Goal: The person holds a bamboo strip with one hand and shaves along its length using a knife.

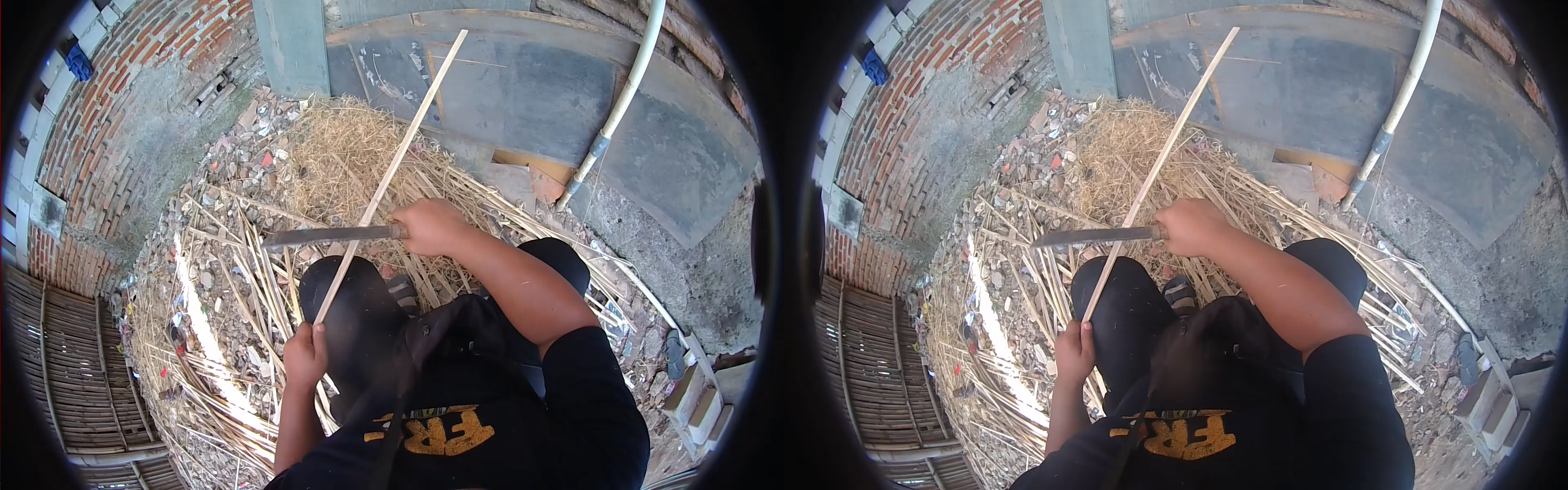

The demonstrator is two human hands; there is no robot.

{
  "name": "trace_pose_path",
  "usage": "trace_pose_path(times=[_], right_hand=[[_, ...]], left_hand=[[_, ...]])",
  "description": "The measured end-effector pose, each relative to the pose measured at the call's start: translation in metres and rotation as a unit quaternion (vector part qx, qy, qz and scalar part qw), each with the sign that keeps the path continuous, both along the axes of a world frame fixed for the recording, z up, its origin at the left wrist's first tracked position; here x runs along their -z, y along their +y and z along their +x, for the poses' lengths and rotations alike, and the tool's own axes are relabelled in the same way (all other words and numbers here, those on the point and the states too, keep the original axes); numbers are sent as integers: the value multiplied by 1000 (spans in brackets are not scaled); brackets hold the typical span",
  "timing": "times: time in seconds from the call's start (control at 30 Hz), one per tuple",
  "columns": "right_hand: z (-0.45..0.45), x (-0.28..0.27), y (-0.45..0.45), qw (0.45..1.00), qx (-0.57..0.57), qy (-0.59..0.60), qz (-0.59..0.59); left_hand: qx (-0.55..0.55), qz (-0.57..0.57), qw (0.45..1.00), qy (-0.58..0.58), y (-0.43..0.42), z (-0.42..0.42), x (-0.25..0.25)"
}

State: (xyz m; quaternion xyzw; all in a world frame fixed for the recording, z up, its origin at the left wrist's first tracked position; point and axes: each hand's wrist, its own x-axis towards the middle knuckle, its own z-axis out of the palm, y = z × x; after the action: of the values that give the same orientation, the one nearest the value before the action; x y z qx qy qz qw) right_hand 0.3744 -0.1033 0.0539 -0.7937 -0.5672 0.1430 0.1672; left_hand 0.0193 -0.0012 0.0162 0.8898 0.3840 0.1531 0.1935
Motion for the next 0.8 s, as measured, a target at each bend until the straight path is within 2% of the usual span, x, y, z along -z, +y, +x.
trace_pose_path(times=[0.07, 0.2, 0.3, 0.4, 0.53, 0.63, 0.73, 0.8], right_hand=[[-4, -5, 0, 999, -26, -36, -13], [36, 22, 9, 992, 73, 100, -24], [35, 21, 5, 996, 75, 44, -15], [22, 14, 3, 992, 74, 94, 38], [-3, -2, -4, 999, -45, 12, 15], [-9, -3, -1, 993, -88, -73, -13], [29, 10, 6, 992, 63, 107, 15], [67, 27, 9, 970, 191, 136, 64]], left_hand=[[2, -2, 1000, -3, 2, 1, 0], [-6, -11, 1000, 1, -3, -3, -3], [-3, 5, 1000, 6, 3, -2, -5], [-5, -1, 1000, -1, 2, -4, -1], [-6, -7, 1000, -11, 0, 2, 0], [2, 8, 1000, -14, 2, 4, 1], [-5, 14, 999, -29, -1, -4, 4], [-17, 7, 1000, -17, 1, -4, 2]])
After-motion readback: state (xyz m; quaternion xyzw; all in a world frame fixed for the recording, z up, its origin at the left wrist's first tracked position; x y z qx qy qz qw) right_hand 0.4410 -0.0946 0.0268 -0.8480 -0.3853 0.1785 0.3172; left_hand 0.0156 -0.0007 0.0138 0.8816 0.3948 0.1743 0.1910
